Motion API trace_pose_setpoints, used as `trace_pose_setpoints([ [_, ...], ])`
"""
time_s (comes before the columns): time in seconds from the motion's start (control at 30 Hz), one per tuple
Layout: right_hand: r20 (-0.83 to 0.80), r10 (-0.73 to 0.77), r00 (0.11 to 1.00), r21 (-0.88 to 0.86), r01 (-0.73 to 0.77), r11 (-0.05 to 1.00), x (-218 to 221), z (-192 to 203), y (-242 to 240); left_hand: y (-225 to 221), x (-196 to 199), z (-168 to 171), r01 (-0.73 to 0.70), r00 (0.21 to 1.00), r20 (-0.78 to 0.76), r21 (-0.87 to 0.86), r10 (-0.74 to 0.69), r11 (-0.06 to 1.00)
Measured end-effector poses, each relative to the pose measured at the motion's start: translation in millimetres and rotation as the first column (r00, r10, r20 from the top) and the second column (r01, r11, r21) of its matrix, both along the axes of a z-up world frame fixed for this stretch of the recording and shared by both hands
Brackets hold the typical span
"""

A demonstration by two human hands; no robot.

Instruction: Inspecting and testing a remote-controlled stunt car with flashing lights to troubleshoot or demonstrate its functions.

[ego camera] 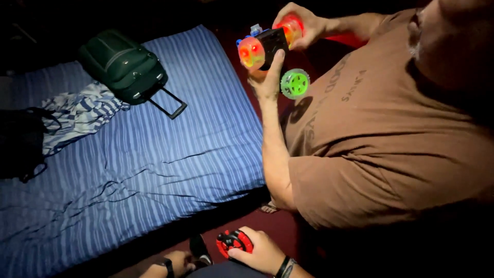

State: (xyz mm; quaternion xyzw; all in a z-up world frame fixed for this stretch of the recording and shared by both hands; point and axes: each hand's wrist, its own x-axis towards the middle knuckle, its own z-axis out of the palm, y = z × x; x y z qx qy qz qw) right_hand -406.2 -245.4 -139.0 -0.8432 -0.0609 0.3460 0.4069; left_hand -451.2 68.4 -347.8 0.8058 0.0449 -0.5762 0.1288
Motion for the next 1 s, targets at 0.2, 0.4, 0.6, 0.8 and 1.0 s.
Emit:
trace_pose_setpoints([
  [0.2, 0.089, 0.084, 0.992, 0.051, -0.089, 0.995, -1.0, 2.5, 17.4, 65.6, -0.3, -99.2, -0.038, 0.955, 0.295, -0.019, 0.042, 0.999],
  [0.4, 0.107, 0.048, 0.993, 0.033, -0.052, 0.998, -6.9, 8.5, 34.3, 64.4, -12.8, -105.2, -0.027, 0.970, 0.240, -0.066, 0.042, 0.997],
  [0.6, 0.134, 0.013, 0.991, -0.004, -0.012, 1.000, -24.3, 15.0, 67.3, 66.3, -25.6, -99.5, 0.127, 0.982, 0.153, -0.109, -0.110, 0.986],
  [0.8, 0.183, -0.006, 0.983, -0.032, 0.012, 0.999, -45.3, 11.1, 100.1, 111.5, -34.6, -104.0, 0.113, 0.969, 0.229, -0.074, -0.093, 0.991],
  [1.0, 0.209, -0.041, 0.977, -0.033, 0.049, 0.998, -70.4, 11.2, 131.4, 165.3, -31.7, -91.8, 0.065, 0.991, 0.120, 0.019, -0.067, 0.998],
])
